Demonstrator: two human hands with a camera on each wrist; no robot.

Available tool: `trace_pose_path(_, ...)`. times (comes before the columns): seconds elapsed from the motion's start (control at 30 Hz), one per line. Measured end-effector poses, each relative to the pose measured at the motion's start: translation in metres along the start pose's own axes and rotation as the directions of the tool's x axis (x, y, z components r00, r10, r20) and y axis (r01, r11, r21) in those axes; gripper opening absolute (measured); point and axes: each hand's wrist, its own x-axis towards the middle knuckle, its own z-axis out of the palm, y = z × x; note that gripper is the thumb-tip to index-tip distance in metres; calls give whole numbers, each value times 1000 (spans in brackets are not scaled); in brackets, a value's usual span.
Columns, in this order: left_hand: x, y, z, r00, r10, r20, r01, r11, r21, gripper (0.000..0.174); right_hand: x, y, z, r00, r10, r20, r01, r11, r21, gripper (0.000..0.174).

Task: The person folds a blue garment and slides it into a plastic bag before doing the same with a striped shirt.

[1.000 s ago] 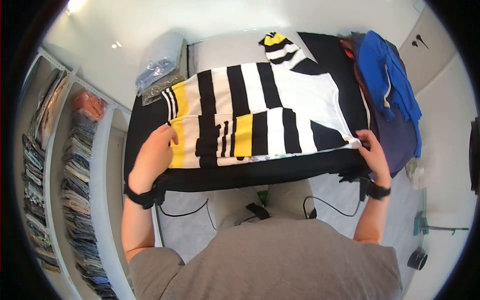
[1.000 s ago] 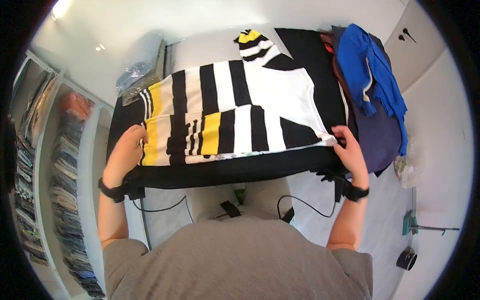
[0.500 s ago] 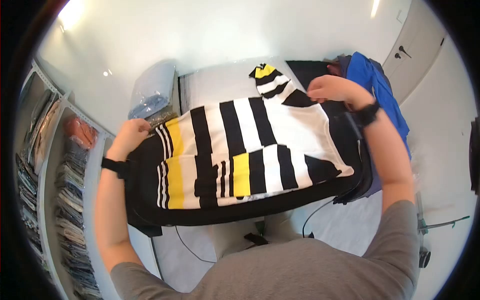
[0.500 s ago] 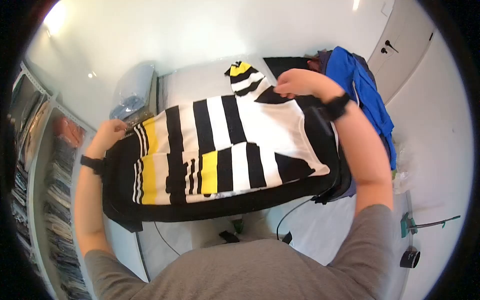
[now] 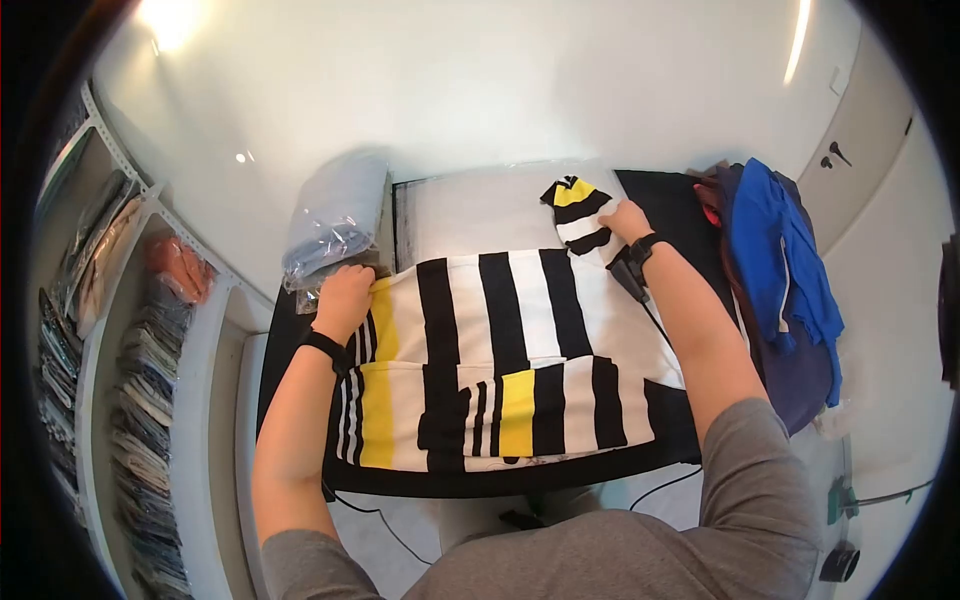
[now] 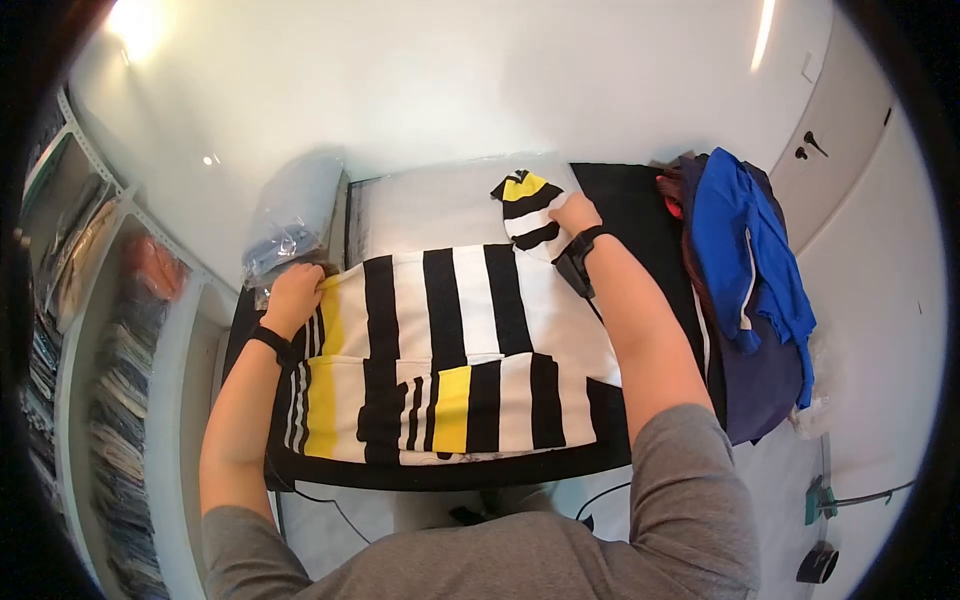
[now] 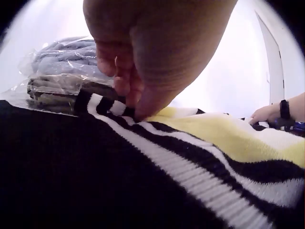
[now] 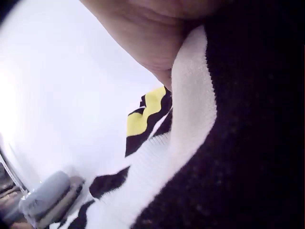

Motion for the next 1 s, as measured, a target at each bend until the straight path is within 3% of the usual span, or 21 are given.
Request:
trace_pose_path(0.03, 0, -1, 2, 1000, 10, 9, -10, 1000, 10, 17, 7, 8, 3, 1000, 2, 5, -2, 1000, -2, 51)
trace_pose_path(0.1, -1, -6, 9, 999, -2, 36, 1, 1000, 17, 14, 22, 22, 6, 991, -133, 36, 131, 990, 41, 45)
trace_pose_path(0.13, -2, -9, 12, 998, -14, 55, 12, 1000, 28, 12, 29, 30, 11, 963, -268, -37, 264, 960, -94, 47)
trace_pose_path(0.2, -5, -6, 6, 999, -3, 39, 4, 1000, -19, 8, 18, 29, -3, 971, -208, -122, 200, 977, -69, 47)
trace_pose_path(0.27, -5, -3, -2, 991, -129, 20, 131, 977, -169, 9, 10, 28, -16, 971, -189, -144, 178, 980, -85, 47)
trace_pose_path(0.33, -3, -4, -11, 987, -157, 33, 160, 971, -180, 9, 2, 29, -30, 946, -226, -234, 210, 974, -90, 47)
trace_pose_path(0.4, -4, 1, -30, 972, -236, -3, 223, 924, -311, 8, 1, 33, -38, 933, -279, -229, 264, 960, -91, 47)
trace_pose_path(0.43, -4, 6, -44, 926, -347, 149, 377, 823, -425, 8, 2, 34, -40, 916, -280, -288, 326, 937, 126, 45)
trace_pose_path(0.47, -8, 4, -47, 924, -349, 155, 382, 822, -422, 8, -1, 36, -40, 900, -267, -344, 382, 862, 332, 43)
trace_pose_path(0.53, -20, -6, -49, 958, -282, -53, 192, 766, -613, 7, -27, 30, -67, 970, -217, -113, 217, 551, 806, 40)
trace_pose_path(0.6, -38, -4, -66, 961, -273, -52, 181, 756, -630, 7, -66, 27, -102, 939, -333, 86, 27, 320, 947, 36)
trace_pose_path(0.73, -86, 3, -83, 978, -203, 39, 181, 749, -637, 3, -176, 17, -147, 938, -346, 14, 124, 373, 920, 35)
trace_pose_path(0.77, -98, 7, -85, 978, -182, 102, 203, 721, -663, 3, -175, 54, -146, 921, -374, 107, 115, 526, 843, 35)
trace_pose_path(0.8, -109, 10, -85, 981, -141, 130, 190, 625, -757, 8, -192, 61, -146, 911, -381, 159, 84, 548, 832, 33)
trace_pose_path(0.87, -125, 8, -85, 916, -104, 387, 353, 667, -656, 17, -234, 63, -147, 878, -346, 331, -10, 678, 735, 28)
trace_pose_path(0.9, -127, 16, -93, 884, -120, 452, 390, 723, -570, 25, -240, 71, -139, 806, -412, 424, 2, 719, 695, 27)
trace_pose_path(0.93, -127, 21, -97, 885, -111, 453, 384, 725, -571, 25, -245, 79, -130, 721, -465, 513, 20, 755, 655, 26)
trace_pose_path(1.0, -121, 32, -103, 938, -150, 312, 304, 788, -535, 29, -259, 76, -116, 716, -353, 602, -136, 775, 617, 20)
